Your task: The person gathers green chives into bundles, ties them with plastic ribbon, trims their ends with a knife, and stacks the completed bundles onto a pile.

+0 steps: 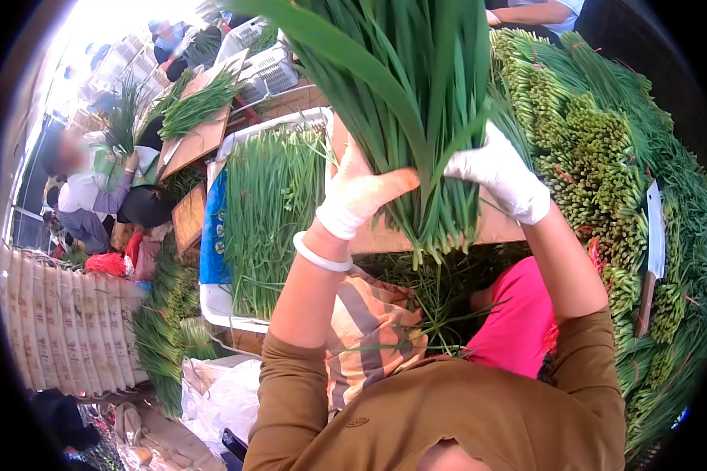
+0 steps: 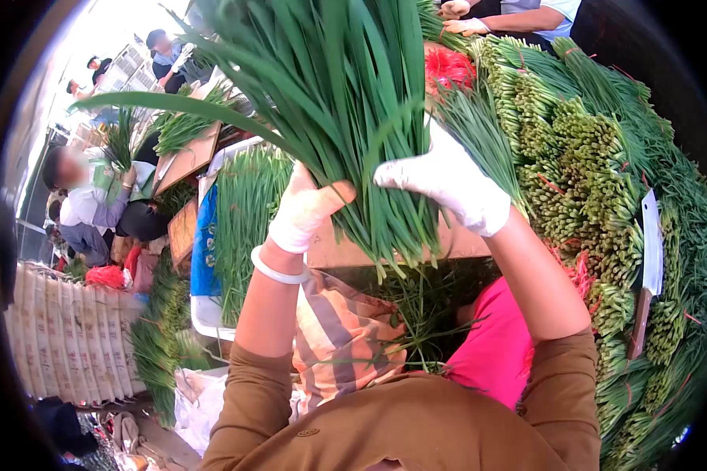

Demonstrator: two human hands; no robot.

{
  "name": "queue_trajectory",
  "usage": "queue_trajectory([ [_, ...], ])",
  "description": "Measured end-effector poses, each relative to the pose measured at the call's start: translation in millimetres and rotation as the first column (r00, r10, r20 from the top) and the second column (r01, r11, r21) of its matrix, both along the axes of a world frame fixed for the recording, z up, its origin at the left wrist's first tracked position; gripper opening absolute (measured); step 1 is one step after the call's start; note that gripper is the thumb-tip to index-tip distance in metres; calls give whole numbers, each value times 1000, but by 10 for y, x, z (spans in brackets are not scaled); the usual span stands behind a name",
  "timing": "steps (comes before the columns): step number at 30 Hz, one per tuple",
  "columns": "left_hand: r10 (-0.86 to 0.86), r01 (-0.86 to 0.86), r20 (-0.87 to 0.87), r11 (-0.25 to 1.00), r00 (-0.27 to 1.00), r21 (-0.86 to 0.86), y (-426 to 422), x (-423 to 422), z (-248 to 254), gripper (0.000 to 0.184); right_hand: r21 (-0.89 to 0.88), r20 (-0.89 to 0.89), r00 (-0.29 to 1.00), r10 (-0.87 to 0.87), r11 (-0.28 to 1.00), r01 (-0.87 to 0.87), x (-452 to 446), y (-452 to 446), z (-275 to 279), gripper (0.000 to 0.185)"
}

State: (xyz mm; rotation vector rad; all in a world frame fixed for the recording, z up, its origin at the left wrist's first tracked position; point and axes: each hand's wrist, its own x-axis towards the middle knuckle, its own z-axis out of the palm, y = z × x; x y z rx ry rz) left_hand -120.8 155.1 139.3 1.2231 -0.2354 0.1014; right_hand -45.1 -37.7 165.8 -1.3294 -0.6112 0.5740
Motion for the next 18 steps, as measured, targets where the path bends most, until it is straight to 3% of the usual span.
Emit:
queue_trajectory([
  [3,0,16,-73,977,997,214,94,74,-275,72,-28,143,990,1,1000,3,13,16,-302,56],
  [4,18,13,-99,951,995,308,126,100,-422,70,-172,92,995,45,985,-29,20,11,-407,58],
  [5,-58,77,-122,984,991,159,151,86,-544,68,-212,325,945,47,977,25,101,52,-633,65],
  [6,-12,21,-39,969,999,244,165,123,-603,67,-238,540,840,59,968,85,133,124,-690,72],
  [7,27,-41,46,945,999,324,184,171,-647,67,-37,167,986,6,999,1,67,111,-704,70],
  [10,35,7,-151,962,988,271,278,140,-626,68,-140,303,951,-54,985,101,120,151,-681,69],
  [12,120,-104,-18,920,993,377,291,235,-660,60,-204,357,934,-34,972,113,207,177,-524,65],
  [13,167,-200,109,842,980,501,321,309,-643,55,-238,376,926,-21,964,119,243,201,-455,63],
  [15,234,-374,295,664,926,647,383,460,-604,43,-150,202,979,-11,988,42,327,297,-326,56],
  [16,250,-277,124,790,960,547,355,471,-479,41,-81,115,993,-4,997,13,383,343,-299,54],
  [17,257,-217,-46,888,965,407,328,482,-353,38,-148,-16,996,-90,985,87,443,384,-345,54],
  [18,273,-216,-198,939,941,269,320,572,-484,36,-219,-11,999,-35,975,32,559,397,-407,60],
])
